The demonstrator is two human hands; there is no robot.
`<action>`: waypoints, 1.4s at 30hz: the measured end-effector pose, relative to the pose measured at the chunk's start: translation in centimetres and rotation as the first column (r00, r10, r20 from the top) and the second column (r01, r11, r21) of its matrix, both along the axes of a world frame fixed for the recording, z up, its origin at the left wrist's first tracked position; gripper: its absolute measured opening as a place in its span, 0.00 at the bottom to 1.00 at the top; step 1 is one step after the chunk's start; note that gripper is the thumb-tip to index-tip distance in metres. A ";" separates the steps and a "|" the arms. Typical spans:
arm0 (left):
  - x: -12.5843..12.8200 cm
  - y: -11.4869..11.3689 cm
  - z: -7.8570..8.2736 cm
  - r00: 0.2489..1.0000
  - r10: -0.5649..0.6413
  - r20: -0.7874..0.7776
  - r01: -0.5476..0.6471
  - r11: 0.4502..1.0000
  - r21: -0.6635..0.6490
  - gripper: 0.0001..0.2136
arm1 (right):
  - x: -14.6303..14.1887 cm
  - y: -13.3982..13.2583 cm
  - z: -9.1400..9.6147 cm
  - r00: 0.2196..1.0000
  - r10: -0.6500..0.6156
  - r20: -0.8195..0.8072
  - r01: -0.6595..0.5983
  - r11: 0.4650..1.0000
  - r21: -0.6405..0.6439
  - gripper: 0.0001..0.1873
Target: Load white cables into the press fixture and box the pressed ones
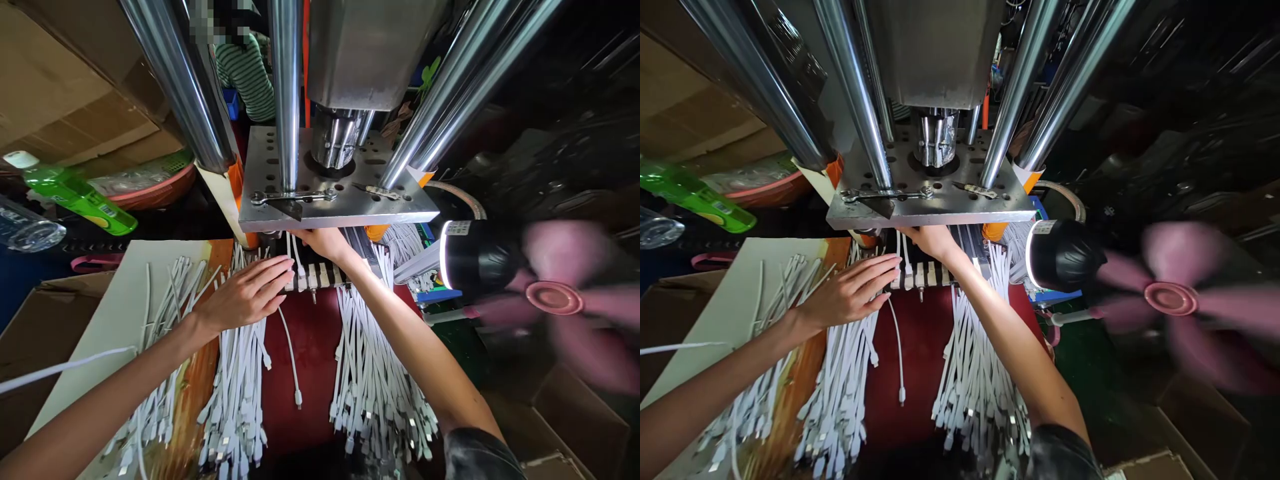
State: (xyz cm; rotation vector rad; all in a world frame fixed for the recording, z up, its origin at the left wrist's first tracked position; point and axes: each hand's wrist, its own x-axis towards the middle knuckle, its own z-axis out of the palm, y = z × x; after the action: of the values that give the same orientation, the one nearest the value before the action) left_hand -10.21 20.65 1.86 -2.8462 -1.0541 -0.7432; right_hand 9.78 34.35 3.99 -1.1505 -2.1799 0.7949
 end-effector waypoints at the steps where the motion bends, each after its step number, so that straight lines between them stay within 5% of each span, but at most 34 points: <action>1: -0.1 0.0 0.0 1.000 -0.004 -0.013 0.004 1.000 0.012 0.19 | 0.0 0.0 0.1 1.000 0.007 0.011 -0.007 1.000 -0.013 0.20; 18: 2.9 -1.5 0.7 0.955 0.258 -0.145 -0.258 0.966 0.014 0.21 | 0.1 -0.5 1.0 0.992 -0.078 0.100 0.073 0.996 0.048 0.15; 21: 3.8 -2.1 0.4 0.928 0.335 -0.163 -0.331 0.942 0.049 0.20 | 1.0 -2.9 1.9 0.982 -0.121 0.143 0.107 0.989 0.107 0.15; 24: 4.5 -2.6 0.3 0.920 0.353 -0.170 -0.350 0.936 0.046 0.24 | 2.4 -6.9 2.7 0.948 -0.061 0.314 0.006 0.985 0.175 0.19; 28: 4.7 -1.5 1.2 0.919 0.363 -0.154 -0.372 0.928 -0.034 0.27 | 2.3 -10.0 3.4 0.782 -0.088 0.617 -0.051 0.978 0.203 0.25; 32: 4.1 1.6 2.2 0.906 0.393 -0.159 -0.402 0.915 -0.029 0.27 | 0.0 -7.7 3.5 0.727 -0.157 0.669 0.021 0.978 0.206 0.26; 42: 3.2 7.1 2.7 0.855 0.484 -0.185 -0.494 0.869 -0.010 0.21 | -2.2 -1.2 2.3 0.775 -0.185 0.605 0.021 0.963 0.268 0.22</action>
State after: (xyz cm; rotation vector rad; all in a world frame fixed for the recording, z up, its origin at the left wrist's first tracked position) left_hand -6.98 27.70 4.53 -2.4405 -1.6890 -0.4106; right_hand 7.63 33.10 6.25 -1.5413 -2.6086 0.0565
